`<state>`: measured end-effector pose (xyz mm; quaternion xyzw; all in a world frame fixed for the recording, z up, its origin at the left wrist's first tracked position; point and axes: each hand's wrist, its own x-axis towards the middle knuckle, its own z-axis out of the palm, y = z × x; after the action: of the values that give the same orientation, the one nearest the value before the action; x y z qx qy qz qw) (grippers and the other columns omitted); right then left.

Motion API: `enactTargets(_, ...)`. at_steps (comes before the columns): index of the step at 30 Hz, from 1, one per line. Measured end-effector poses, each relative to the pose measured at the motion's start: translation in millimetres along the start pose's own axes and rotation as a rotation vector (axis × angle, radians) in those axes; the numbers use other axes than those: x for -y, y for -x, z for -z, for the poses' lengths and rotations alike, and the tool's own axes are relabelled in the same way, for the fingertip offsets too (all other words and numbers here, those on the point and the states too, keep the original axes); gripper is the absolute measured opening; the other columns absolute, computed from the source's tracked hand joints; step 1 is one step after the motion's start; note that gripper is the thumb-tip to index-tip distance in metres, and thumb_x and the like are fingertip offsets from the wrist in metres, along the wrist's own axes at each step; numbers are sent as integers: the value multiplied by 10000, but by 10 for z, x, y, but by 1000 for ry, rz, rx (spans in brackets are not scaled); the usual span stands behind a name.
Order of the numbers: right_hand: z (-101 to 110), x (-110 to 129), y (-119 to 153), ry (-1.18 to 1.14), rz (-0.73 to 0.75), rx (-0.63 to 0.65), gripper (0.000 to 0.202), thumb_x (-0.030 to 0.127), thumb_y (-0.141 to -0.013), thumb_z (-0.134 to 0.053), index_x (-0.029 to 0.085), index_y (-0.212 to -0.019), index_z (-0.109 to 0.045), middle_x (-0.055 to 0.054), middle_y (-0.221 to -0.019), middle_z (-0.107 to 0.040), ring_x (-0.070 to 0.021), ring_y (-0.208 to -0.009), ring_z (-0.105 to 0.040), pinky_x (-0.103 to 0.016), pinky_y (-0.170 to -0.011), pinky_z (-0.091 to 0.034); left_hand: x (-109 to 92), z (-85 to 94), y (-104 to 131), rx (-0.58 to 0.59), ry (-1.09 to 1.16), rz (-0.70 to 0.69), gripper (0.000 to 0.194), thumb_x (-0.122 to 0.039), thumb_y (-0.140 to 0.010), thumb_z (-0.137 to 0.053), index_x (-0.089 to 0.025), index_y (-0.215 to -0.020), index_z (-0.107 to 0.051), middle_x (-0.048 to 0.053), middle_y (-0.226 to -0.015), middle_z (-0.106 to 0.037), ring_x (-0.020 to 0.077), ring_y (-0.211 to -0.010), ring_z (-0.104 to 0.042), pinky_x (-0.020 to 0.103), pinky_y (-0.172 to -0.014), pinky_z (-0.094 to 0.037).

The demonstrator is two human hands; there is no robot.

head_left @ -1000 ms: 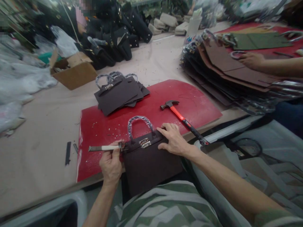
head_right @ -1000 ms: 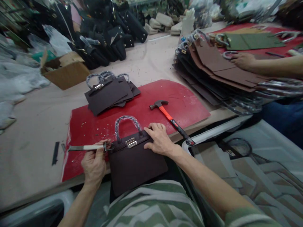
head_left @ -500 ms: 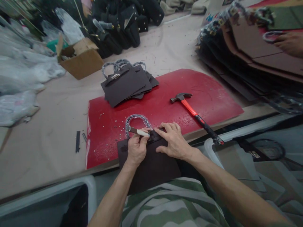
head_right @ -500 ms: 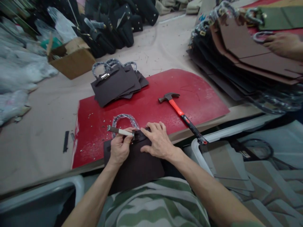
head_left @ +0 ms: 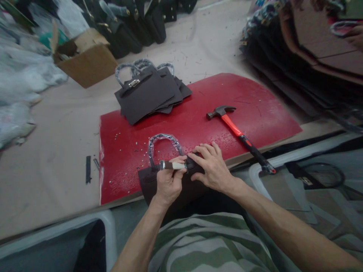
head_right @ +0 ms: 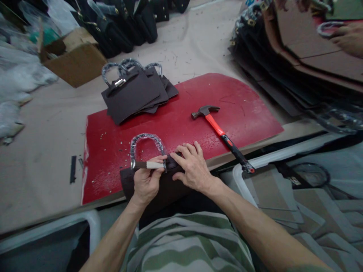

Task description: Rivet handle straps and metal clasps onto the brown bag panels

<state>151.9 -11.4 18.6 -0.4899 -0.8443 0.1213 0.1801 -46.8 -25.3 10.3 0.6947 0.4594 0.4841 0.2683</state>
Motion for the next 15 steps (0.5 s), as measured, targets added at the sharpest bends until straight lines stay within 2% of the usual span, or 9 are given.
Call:
enactTargets(8, 48, 28, -71, -73, -73, 5, 741, 465, -626, -896, 240, -1276, -621, -111, -1309, -572, -335, -1243, -469, -603, -1176, -223, 13, -19, -31, 11, 17, 109, 126, -250, -949, -597, -190, -1030, -674, 93, -1121, -746, 225, -1048, -720, 380, -970, -584)
enactTargets(15, 38, 16, -58, -89, -77, -6, 742, 459, -627, -894, 234, -1278, -619, -119, -1311, -573, -347, -1257, -463, -614, -1176, -217, 6, -20, -31, 41, -42, 119, 143, -274, -957, -599, -192, -1019, -698, 85, -1107, -749, 226, -1058, -713, 377, -961, -585)
